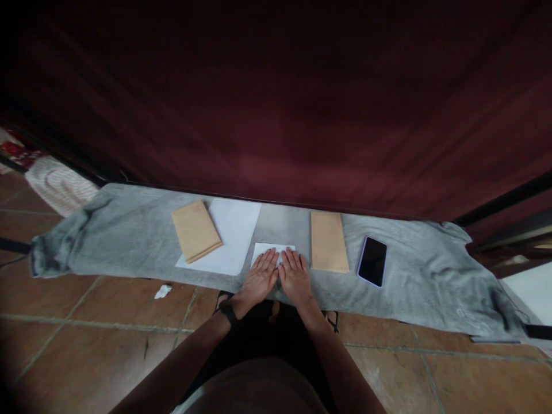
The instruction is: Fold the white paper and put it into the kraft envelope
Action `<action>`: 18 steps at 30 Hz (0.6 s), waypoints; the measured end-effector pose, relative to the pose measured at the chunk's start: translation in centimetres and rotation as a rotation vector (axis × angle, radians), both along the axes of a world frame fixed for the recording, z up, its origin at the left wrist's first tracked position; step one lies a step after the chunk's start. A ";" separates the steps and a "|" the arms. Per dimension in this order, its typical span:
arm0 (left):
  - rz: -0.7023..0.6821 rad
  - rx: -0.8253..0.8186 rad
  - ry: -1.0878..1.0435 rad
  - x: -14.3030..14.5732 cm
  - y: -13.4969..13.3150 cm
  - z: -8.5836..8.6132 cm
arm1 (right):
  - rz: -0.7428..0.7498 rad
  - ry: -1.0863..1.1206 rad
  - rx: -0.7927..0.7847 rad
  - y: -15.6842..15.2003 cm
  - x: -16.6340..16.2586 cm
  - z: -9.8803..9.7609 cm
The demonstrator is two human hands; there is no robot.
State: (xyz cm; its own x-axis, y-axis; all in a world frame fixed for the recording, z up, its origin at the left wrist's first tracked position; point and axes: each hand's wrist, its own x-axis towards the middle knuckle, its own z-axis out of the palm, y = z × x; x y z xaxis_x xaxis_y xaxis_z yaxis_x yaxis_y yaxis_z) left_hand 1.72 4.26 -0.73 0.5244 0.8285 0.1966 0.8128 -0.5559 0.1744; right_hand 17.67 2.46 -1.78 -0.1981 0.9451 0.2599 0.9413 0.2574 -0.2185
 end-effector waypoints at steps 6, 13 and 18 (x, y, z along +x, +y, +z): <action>0.094 0.064 -0.044 -1.0 0.4 -1.1 | -0.090 0.008 0.064 0.2 0.1 -1.2; 0.203 0.017 -0.078 -1.9 1.1 -1.4 | -0.152 -0.002 0.109 0.3 -0.1 -1.6; 0.331 -0.144 -0.206 -1.0 1.1 -1.0 | -0.154 -0.014 0.127 0.3 -0.1 -1.7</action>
State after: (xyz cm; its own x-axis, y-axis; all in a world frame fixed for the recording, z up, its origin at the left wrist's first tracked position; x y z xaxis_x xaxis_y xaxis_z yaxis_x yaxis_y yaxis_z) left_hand 0.70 5.32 -1.70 0.1865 0.9725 0.1398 0.8836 -0.2282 0.4089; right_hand 17.54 2.76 -3.48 -0.0577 0.9245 0.3769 0.9744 0.1343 -0.1801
